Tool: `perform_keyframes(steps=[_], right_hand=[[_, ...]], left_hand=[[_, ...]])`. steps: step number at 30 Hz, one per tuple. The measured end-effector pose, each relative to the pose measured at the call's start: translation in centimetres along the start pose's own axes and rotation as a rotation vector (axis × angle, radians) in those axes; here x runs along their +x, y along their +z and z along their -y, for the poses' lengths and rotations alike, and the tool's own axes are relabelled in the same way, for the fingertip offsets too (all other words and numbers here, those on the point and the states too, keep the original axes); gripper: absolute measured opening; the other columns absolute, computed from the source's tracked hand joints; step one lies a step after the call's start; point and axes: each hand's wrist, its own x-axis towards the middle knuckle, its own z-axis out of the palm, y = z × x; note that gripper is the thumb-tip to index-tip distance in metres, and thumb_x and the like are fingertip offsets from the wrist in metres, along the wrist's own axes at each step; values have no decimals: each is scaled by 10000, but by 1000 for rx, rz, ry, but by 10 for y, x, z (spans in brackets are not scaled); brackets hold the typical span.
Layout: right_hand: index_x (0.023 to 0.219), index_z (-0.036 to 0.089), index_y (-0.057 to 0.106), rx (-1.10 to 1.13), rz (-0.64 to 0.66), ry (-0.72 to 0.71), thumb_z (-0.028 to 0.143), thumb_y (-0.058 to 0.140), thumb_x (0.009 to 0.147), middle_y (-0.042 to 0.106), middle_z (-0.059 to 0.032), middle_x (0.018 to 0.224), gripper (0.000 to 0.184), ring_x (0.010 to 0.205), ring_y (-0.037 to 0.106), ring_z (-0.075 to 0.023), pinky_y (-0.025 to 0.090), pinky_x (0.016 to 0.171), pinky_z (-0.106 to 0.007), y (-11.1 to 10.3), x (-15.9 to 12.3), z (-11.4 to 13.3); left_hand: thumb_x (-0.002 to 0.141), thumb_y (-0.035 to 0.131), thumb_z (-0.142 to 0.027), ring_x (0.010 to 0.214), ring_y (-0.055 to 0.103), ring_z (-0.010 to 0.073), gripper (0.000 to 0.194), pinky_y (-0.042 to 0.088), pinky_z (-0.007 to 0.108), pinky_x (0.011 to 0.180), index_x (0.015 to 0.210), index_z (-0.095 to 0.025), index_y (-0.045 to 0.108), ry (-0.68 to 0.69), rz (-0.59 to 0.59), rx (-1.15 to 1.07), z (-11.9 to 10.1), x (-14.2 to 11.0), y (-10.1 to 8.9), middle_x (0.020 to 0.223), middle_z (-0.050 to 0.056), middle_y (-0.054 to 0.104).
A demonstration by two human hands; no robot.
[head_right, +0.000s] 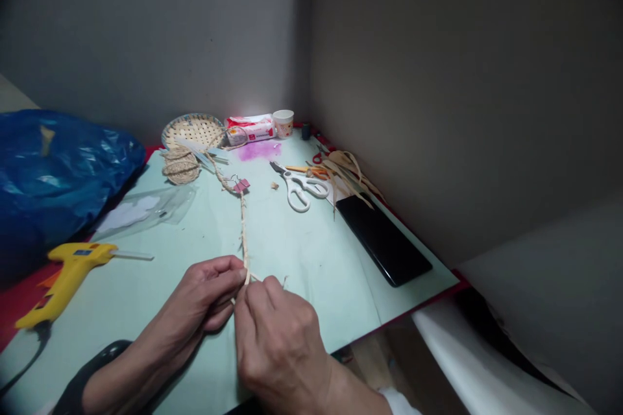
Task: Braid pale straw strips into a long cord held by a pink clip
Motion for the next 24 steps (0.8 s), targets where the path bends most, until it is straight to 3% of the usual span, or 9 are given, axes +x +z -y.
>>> perform_keyframes(steps=[5,9,13,15,18,24], right_hand=[[724,95,634,1,-12,-2,-7,545,821,546,-51,592,167,586,456,-163,323,515,-299,4,-10,3],[802,130,650,97,70,26,111,560,868,576,-36,629,113,596,476,-156,356,543,-295,-6,-6,-3],[1071,159,618,412,258,429,292,507,922,651,-89,925,228,834,583,-191,451,746,-320,-25,14,-23],[1136,181,592,567,477,578,334,478,944,665,-68,938,271,846,597,-178,454,751,-294,-28,25,-34],[972,174,642,759,712,633,349,437,960,660,-32,811,270,739,571,-148,423,660,-246,-16,33,-45],[816,145,704,880,695,687,348,504,912,573,11,655,301,613,455,-112,333,577,-228,9,23,-49]], left_hand=[[813,606,-304,428,143,36,218,100,193,384,681,-167,497,-16,108,-78,-1,-1,-3,503,-107,276],[795,639,-314,433,147,38,215,108,196,394,722,-169,498,-16,93,-46,-1,-1,-4,502,-107,304],[808,623,-329,457,126,50,205,99,201,408,754,-177,497,8,82,-16,-2,-4,-4,518,-113,264],[828,600,-361,460,127,54,212,100,204,415,775,-182,499,29,83,20,-2,-5,-5,526,-113,258],[848,561,-408,455,139,60,230,110,209,419,806,-189,507,40,90,108,-3,-6,-8,527,-114,244],[858,530,-433,558,325,100,275,263,220,506,758,-177,551,156,10,494,-4,-7,-10,601,-60,378]])
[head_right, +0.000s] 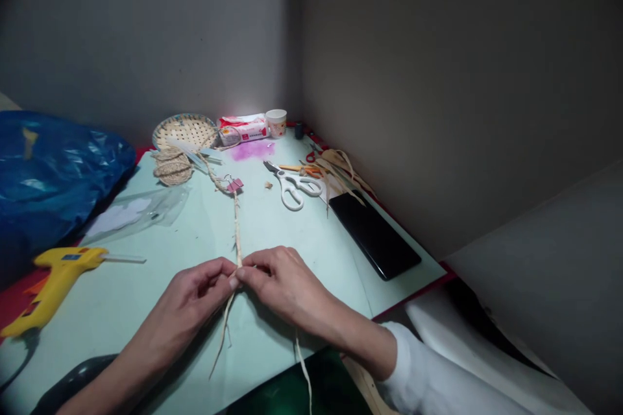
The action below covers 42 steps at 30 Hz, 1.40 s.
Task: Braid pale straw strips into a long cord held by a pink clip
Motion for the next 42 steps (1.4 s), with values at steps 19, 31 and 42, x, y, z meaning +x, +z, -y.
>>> perform_keyframes(steps=[19,31,42], right_hand=[[612,140,598,345,-88,56,237,513,870,540,20,601,288,613,445,-106,340,626,-240,3,-7,3],[732,104,727,802,2,164,230,629,817,663,-56,796,181,732,557,-114,398,703,-227,3,-5,6],[700,120,673,783,50,75,212,528,871,495,22,554,242,543,427,-88,364,619,-228,2,-10,-1]], left_hand=[[867,479,-93,424,484,115,236,361,261,462,657,-174,551,804,-368,847,13,-16,20,526,-25,495],[821,454,-61,470,518,157,224,374,288,460,674,-169,585,902,-233,956,13,-18,30,564,21,533],[878,519,-407,383,264,54,238,170,187,347,861,-175,567,-152,152,-422,-2,12,1,531,-52,472]])
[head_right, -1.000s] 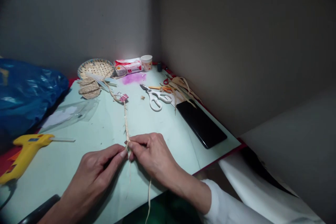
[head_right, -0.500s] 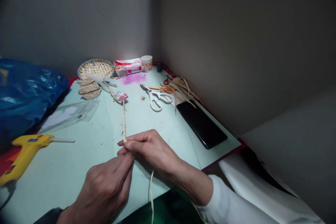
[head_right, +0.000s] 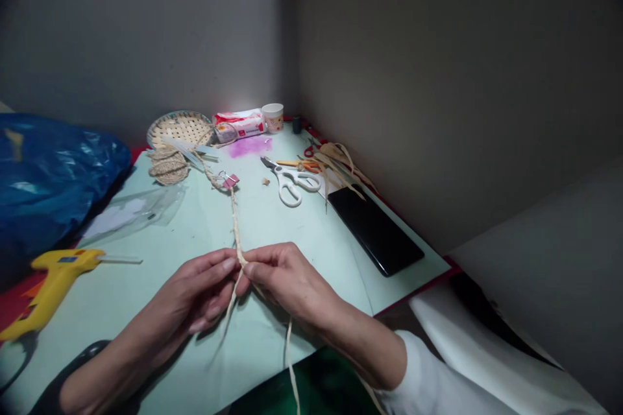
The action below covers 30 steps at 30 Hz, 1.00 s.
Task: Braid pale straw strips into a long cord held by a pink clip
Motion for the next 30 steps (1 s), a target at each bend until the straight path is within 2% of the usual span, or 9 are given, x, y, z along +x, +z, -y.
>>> perform_keyframes(steps=[2,4,9,12,15,17,22,26,30], right_hand=[[747,119,677,-19,29,-33,208,511,876,601,-27,688,228,679,531,-122,399,739,-260,0,1,-2],[813,115,677,-81,44,-35,214,501,883,633,-51,764,213,743,553,-139,402,769,-272,0,2,-3],[1037,144,580,-234,-8,-5,234,515,891,604,-7,706,183,680,505,-122,381,688,-252,0,1,-1],[1101,178,485,-378,-35,24,263,514,903,635,6,723,217,644,463,-116,356,630,-243,0,0,2],[1071,183,469,-504,-8,19,272,487,921,645,7,731,175,674,494,-123,364,646,-246,0,0,7],[1049,181,476,-560,5,-7,265,468,932,646,7,737,144,708,523,-126,376,674,-248,0,-1,10],[1015,182,486,-631,9,-56,245,446,945,660,14,742,103,695,530,-116,384,668,-234,-2,-4,9],[953,186,498,-731,-19,-102,221,426,952,673,12,752,80,697,548,-111,375,656,-222,-1,-6,9],[774,189,536,-1081,-106,-127,199,431,931,621,2,693,189,596,495,-108,319,571,-228,1,-8,11]], left_hand=[[863,565,-359,411,241,30,210,154,175,355,800,-159,550,-20,73,-112,1,2,2,619,-35,507],[844,606,-317,429,226,19,172,132,170,368,827,-160,538,-28,86,-137,1,2,3,678,-26,535],[841,611,-328,424,173,16,193,94,185,383,904,-176,510,-43,137,-77,-1,2,-3,710,-17,569],[847,590,-324,410,183,20,177,98,187,385,835,-158,529,-40,90,66,-1,1,-8,602,-42,523],[872,540,-320,398,308,39,214,216,176,403,743,-149,543,31,15,233,-1,-1,-9,480,-58,456],[893,497,-340,393,337,48,245,240,178,403,740,-154,545,45,21,234,0,-3,-6,472,-58,446],[870,534,-345,422,101,39,195,64,179,370,768,-184,495,-58,58,-35,1,-3,2,536,-110,295],[875,523,-333,401,101,44,198,83,182,356,745,-198,457,-12,13,-38,4,0,7,487,-119,296],[860,542,-355,367,114,41,229,92,194,354,714,-202,452,29,-32,9,8,4,7,435,-129,263]])
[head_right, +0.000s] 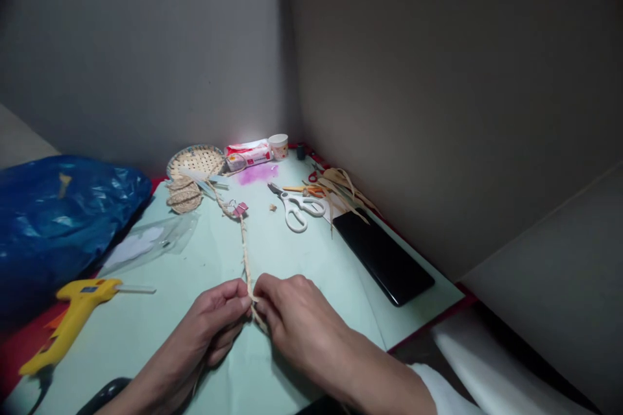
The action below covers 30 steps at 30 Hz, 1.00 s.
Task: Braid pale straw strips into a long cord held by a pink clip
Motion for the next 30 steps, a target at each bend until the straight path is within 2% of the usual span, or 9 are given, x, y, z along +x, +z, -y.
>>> perform_keyframes(steps=[2,5,7,9,14,19,23,27,30], right_hand=[[708,188,537,-213,-91,-45,138,477,869,581,2,659,180,532,441,-104,264,522,-244,1,-2,1],[692,190,542,-493,-382,-222,45,500,752,559,-24,685,162,561,460,-144,217,496,-278,11,-7,5],[695,186,539,-617,-565,-354,28,473,749,530,-39,655,180,582,471,-175,208,483,-296,22,-10,9],[686,181,530,-665,-679,-423,23,430,799,496,-38,612,219,567,454,-181,209,474,-306,36,-11,13],[692,168,547,-563,-883,-362,41,361,865,450,-29,573,284,526,394,-168,200,481,-323,68,-11,14],[887,108,643,-527,-903,-356,68,332,916,502,-23,579,315,518,440,-138,267,490,-293,75,-18,10],[918,100,677,-532,-919,-373,61,366,923,533,-17,550,314,495,465,-124,296,490,-272,71,-24,6],[1046,46,673,-546,-775,-430,33,431,879,620,-47,615,294,549,544,-143,381,522,-267,64,-34,0],[1074,72,666,-493,-692,-443,96,500,872,683,-62,720,262,615,588,-162,434,564,-277,52,-43,0]], left_hand=[[845,554,-374,349,117,40,248,82,204,352,695,-203,456,8,-24,36,1,1,0,409,-132,252],[812,580,-367,363,145,37,260,82,206,373,659,-195,460,23,-72,64,-1,0,3,414,-123,270],[796,592,-349,388,161,39,265,85,207,394,638,-191,450,34,-108,66,-2,-1,6,430,-114,283],[797,591,-337,409,142,42,263,79,210,408,640,-194,436,20,-114,41,-3,-3,7,444,-114,272],[805,603,-328,439,69,47,240,48,202,412,693,-200,434,-67,-19,-142,-3,-5,3,482,-131,198],[817,615,-301,460,91,50,245,76,189,410,681,-180,451,-27,17,-224,-2,-7,0,508,-112,231],[849,580,-300,478,106,57,249,69,187,414,679,-174,447,-19,16,-247,-1,-11,1,523,-90,305],[844,610,-339,482,122,61,251,83,187,415,711,-176,472,-20,-19,-190,-1,-13,3,519,-97,294],[861,594,-372,473,165,61,249,128,192,428,741,-174,503,11,-24,-96,1,-12,4,509,-98,300]])
